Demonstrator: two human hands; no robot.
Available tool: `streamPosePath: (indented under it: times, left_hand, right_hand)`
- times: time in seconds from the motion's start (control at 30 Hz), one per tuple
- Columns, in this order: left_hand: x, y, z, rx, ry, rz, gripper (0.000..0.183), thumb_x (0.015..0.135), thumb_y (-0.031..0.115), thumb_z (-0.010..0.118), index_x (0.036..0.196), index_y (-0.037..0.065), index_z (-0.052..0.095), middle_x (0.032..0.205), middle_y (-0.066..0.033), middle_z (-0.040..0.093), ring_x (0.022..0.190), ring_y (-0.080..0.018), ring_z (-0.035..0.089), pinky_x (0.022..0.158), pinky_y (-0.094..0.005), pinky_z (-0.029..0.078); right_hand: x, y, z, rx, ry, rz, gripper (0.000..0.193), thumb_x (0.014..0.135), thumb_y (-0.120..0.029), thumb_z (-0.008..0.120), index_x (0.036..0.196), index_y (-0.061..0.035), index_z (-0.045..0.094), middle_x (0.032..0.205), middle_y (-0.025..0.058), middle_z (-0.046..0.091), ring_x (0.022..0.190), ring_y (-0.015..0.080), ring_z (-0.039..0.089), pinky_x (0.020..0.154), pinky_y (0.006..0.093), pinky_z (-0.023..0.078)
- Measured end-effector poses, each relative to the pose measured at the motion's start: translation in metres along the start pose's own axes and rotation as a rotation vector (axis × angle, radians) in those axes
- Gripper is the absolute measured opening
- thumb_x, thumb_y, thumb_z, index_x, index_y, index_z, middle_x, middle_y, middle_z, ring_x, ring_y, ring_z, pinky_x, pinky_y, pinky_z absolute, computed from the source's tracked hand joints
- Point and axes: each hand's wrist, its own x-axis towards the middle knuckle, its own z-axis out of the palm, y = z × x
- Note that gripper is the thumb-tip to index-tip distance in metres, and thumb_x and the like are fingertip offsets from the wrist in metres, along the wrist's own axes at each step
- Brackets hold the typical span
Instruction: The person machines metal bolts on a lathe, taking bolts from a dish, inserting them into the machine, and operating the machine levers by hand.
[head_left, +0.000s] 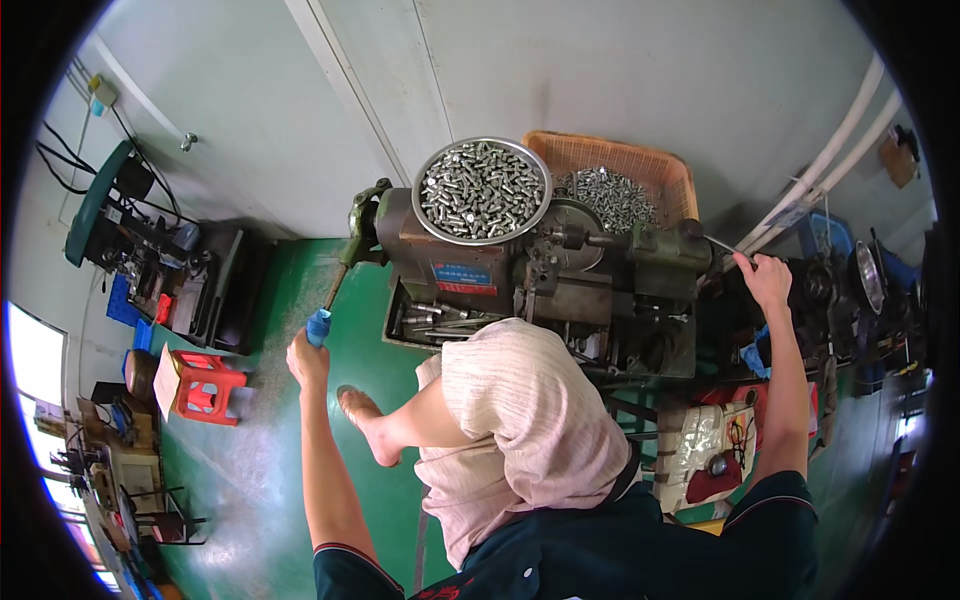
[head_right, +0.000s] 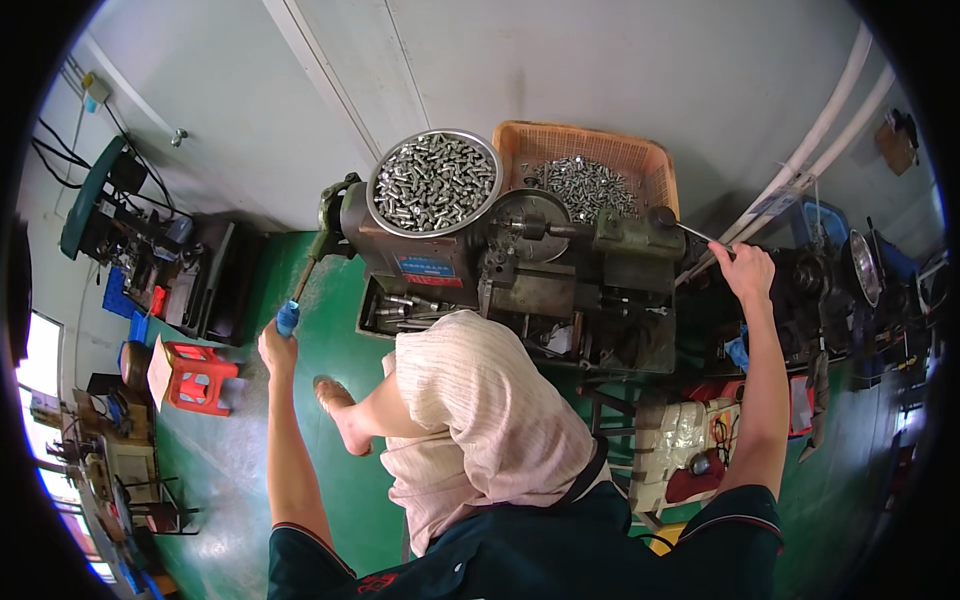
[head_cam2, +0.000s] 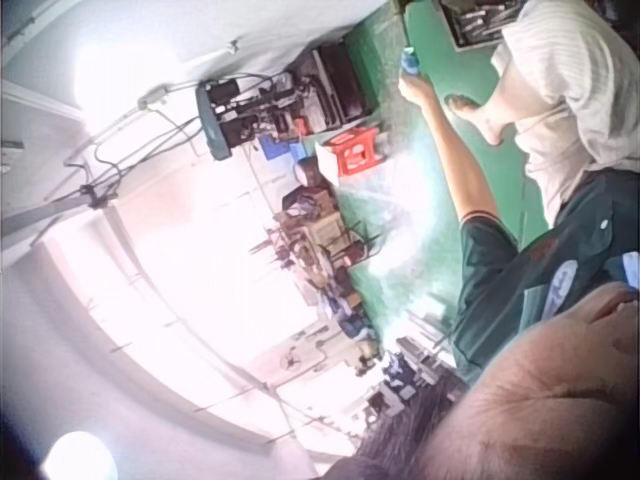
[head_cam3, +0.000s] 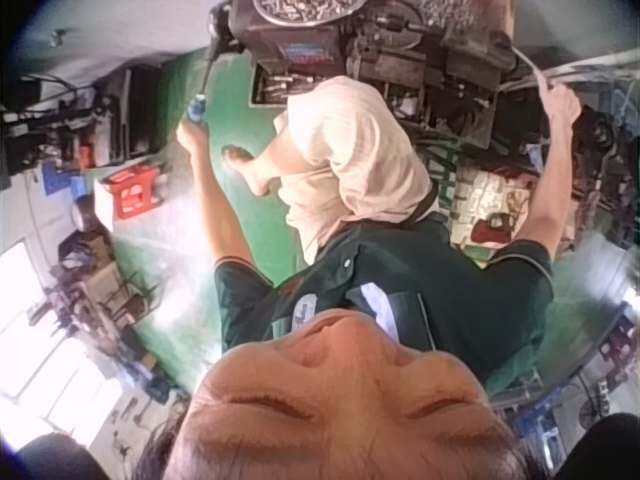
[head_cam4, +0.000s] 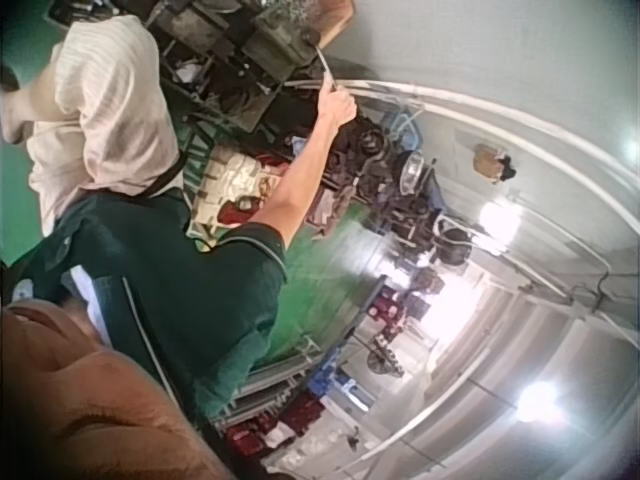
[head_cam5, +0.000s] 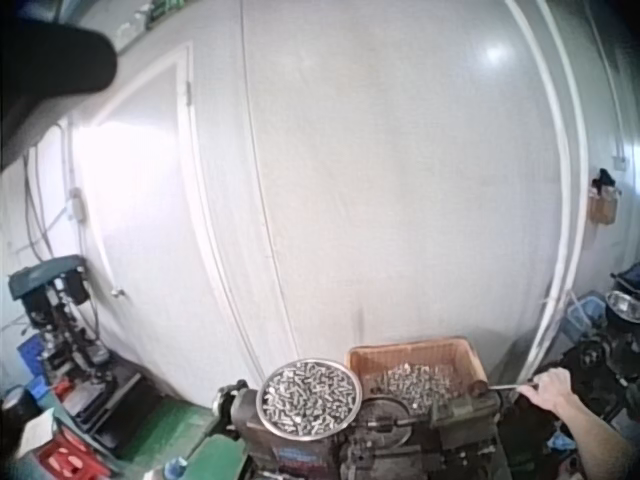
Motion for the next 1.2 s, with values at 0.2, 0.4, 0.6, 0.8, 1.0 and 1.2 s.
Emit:
streamPosePath:
  times: [0.2, 0.4, 0.6, 0.8, 1.0, 1.2]
  left_hand:
    - [-0.001, 0.004, -0.002, -0.031, 0.017, 0.022, 0.027, 0.062, 0.001, 0.049, 0.087, 0.007, 0.058, 0.076, -0.0201, 0.057, 0.075, -0.0364, 0.054, 0.067, -0.0427, 0.042]
    - [-0.001, 0.001, -0.001, -0.021, 0.021, 0.036, 0.027, 0.062, 0.001, 0.049, 0.086, 0.007, 0.058, 0.075, -0.0197, 0.057, 0.075, -0.0364, 0.054, 0.067, -0.0425, 0.042]
    - [0.001, -0.004, 0.001, 0.028, -0.013, 0.025, 0.024, 0.062, 0.001, 0.048, 0.083, 0.006, 0.057, 0.074, -0.0192, 0.057, 0.074, -0.0367, 0.054, 0.066, -0.0424, 0.042]
    - [0.000, -0.003, -0.001, 0.026, 0.004, 0.039, 0.022, 0.063, 0.002, 0.048, 0.082, 0.007, 0.057, 0.074, -0.0189, 0.057, 0.073, -0.0368, 0.054, 0.065, -0.0425, 0.042]
    - [0.000, 0.002, 0.000, -0.012, 0.026, 0.006, 0.019, 0.062, 0.000, 0.046, 0.077, 0.004, 0.056, 0.069, -0.0219, 0.054, 0.070, -0.0383, 0.053, 0.062, -0.0408, 0.042]
    - [-0.008, 0.003, 0.005, 0.007, 0.019, -0.027, 0.017, 0.062, 0.002, 0.049, 0.075, 0.007, 0.059, 0.070, -0.0188, 0.057, 0.070, -0.0366, 0.055, 0.063, -0.0425, 0.043]
  right_hand:
    - [-0.003, -0.004, -0.003, -0.017, -0.030, 0.041, 0.056, 0.072, -0.055, 0.046, 0.066, -0.0014, 0.060, 0.064, 0.0186, 0.056, 0.066, 0.0328, 0.055, 0.061, 0.0394, 0.043]
    - [-0.005, -0.003, -0.002, 0.000, -0.031, 0.043, 0.056, 0.072, -0.055, 0.047, 0.068, -0.0010, 0.060, 0.065, 0.0186, 0.056, 0.067, 0.0325, 0.055, 0.062, 0.0395, 0.043]
    - [0.006, 0.002, 0.008, 0.028, 0.025, 0.009, 0.045, 0.070, -0.049, 0.053, 0.074, -0.0035, 0.058, 0.075, 0.0161, 0.055, 0.078, 0.0308, 0.052, 0.068, 0.0410, 0.040]
    - [0.056, -0.111, 0.015, 0.384, 0.443, -0.135, 0.033, 0.063, -0.020, 0.065, 0.092, -0.0088, 0.054, 0.088, 0.0090, 0.055, 0.093, 0.0252, 0.046, 0.076, 0.0381, 0.035]
    - [0.060, -0.249, 0.021, 0.947, -0.382, -0.369, 0.022, 0.056, -0.019, 0.062, 0.073, -0.0050, 0.059, 0.074, 0.0115, 0.060, 0.070, 0.0234, 0.058, 0.065, 0.0325, 0.045]
    - [0.066, -0.276, 0.066, 1.122, -0.580, -0.403, 0.022, 0.056, -0.016, 0.061, 0.071, -0.0010, 0.059, 0.071, 0.0113, 0.060, 0.068, 0.0215, 0.057, 0.063, 0.0296, 0.044]
